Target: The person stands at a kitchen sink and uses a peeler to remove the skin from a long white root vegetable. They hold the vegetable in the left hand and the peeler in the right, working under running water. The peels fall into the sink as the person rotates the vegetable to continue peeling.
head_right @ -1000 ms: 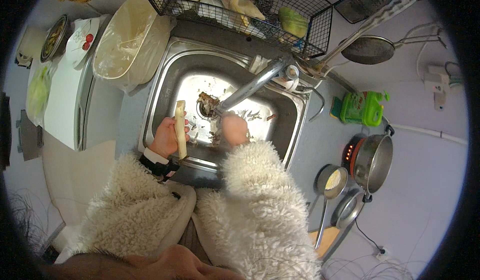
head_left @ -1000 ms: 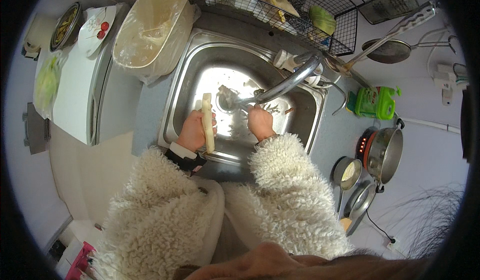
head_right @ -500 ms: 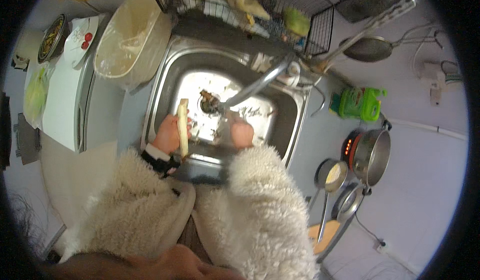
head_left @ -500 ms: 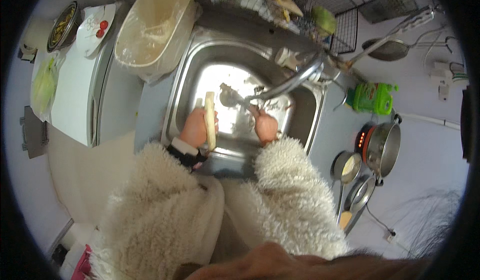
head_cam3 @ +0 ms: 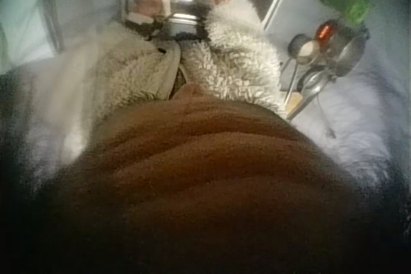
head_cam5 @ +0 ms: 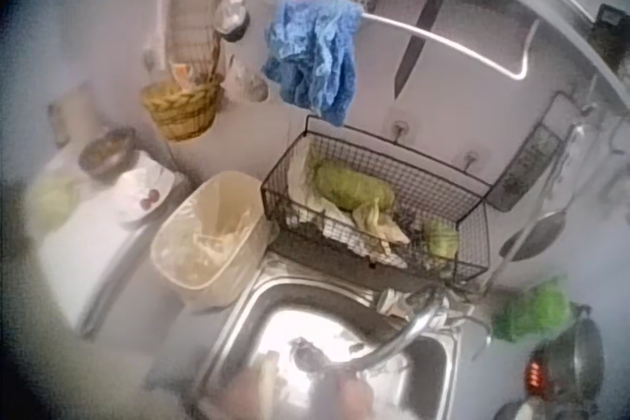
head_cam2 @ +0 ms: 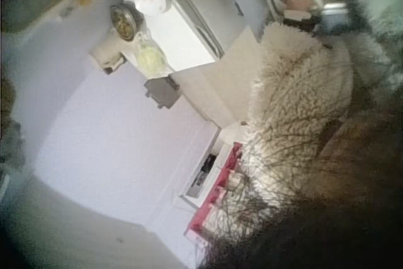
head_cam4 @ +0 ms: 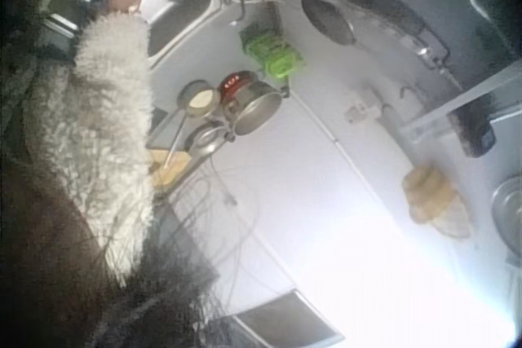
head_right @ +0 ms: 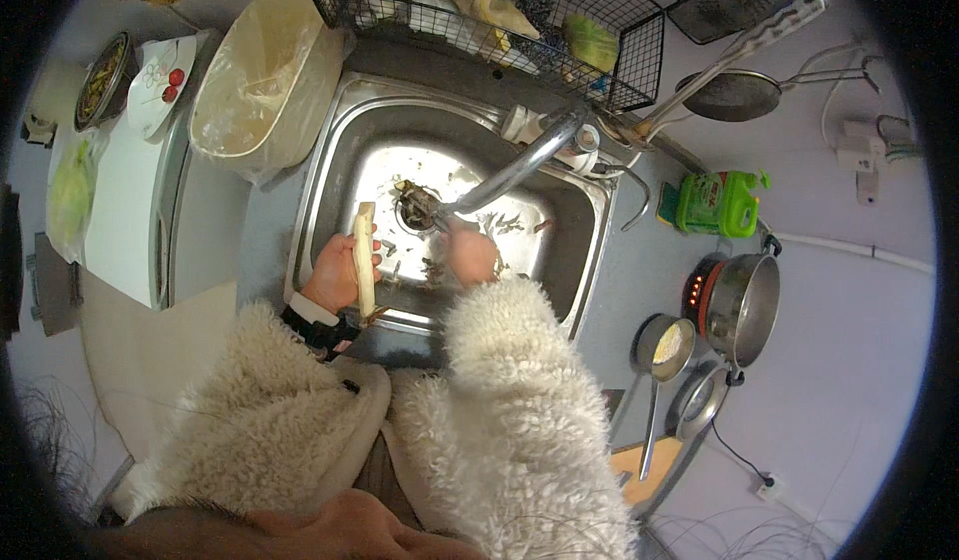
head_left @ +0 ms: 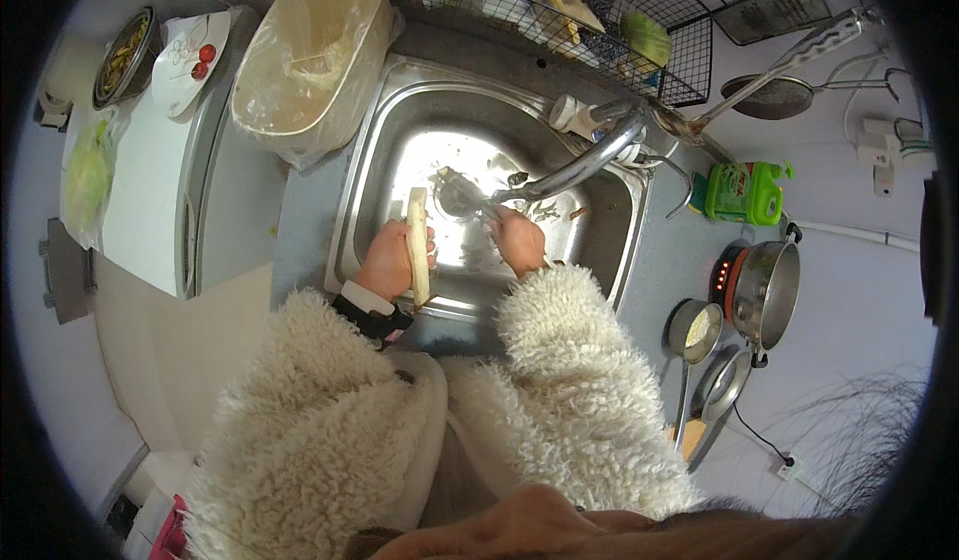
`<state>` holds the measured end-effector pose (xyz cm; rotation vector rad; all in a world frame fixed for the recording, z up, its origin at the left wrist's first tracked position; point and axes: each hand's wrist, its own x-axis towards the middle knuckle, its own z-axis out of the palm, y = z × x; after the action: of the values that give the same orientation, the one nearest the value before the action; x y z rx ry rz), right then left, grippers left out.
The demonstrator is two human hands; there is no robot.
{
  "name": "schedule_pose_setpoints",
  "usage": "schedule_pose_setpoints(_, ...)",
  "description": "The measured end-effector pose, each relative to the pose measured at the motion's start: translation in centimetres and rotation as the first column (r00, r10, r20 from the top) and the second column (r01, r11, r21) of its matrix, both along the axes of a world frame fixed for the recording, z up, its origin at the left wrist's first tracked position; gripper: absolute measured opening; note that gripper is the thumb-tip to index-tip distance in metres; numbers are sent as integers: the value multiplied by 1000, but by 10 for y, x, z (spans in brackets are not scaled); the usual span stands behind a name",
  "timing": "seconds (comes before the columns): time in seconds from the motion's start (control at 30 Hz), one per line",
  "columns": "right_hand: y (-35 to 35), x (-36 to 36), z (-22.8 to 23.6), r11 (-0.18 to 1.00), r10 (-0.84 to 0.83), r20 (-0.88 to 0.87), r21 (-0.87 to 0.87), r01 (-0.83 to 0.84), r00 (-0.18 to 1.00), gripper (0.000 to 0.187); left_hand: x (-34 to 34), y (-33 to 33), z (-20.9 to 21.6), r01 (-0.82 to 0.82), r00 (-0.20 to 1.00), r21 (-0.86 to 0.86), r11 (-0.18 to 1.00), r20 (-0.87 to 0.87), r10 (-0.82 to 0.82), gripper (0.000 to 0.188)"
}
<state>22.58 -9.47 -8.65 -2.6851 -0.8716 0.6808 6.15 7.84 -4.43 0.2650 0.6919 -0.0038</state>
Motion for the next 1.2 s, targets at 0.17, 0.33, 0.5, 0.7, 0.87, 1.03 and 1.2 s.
schedule_pose_setpoints(0.17, -8, -2, 3, 991, -33, -13, 126, 34, 999, 32, 0, 4, -6, -12, 1000, -1, 1000, -10, 12, 35)
schedule_pose_setpoints(0.33, 12, 0, 2, 996, 63, 36, -73, -61, 997, 32, 1, -2, -9, 21, 999, 0, 1000, -34, -21, 33)
schedule_pose_setpoints(0.5, -26, -1, 15, 987, -45, -195, 145, 74, 980, 40, 2, 5, -9, -11, 999, 17, 1000, -48, 12, 34)
schedule_pose_setpoints(0.7, -38, -8, 4, 957, -141, -212, -280, 78, 967, 37, -1, 5, -3, 0, 993, -61, 998, 116, 7, 27)
schedule_pose_setpoints(0.87, -30, -7, 0, 991, 16, -165, -125, -37, 986, 35, 1, 4, -2, 2, 998, -17, 1000, 60, -1, 28)
schedule_pose_setpoints(1.03, 7, -1, -1, 996, -10, -126, -89, -1, 992, 35, -7, 0, -3, 29, 996, -23, 999, -79, -31, 30)
schedule_pose_setpoints(1.2, 16, 1, 7, 995, -18, -34, -100, 14, 999, 29, -6, 8, -12, 24, 999, 2, 1000, -46, -24, 33)
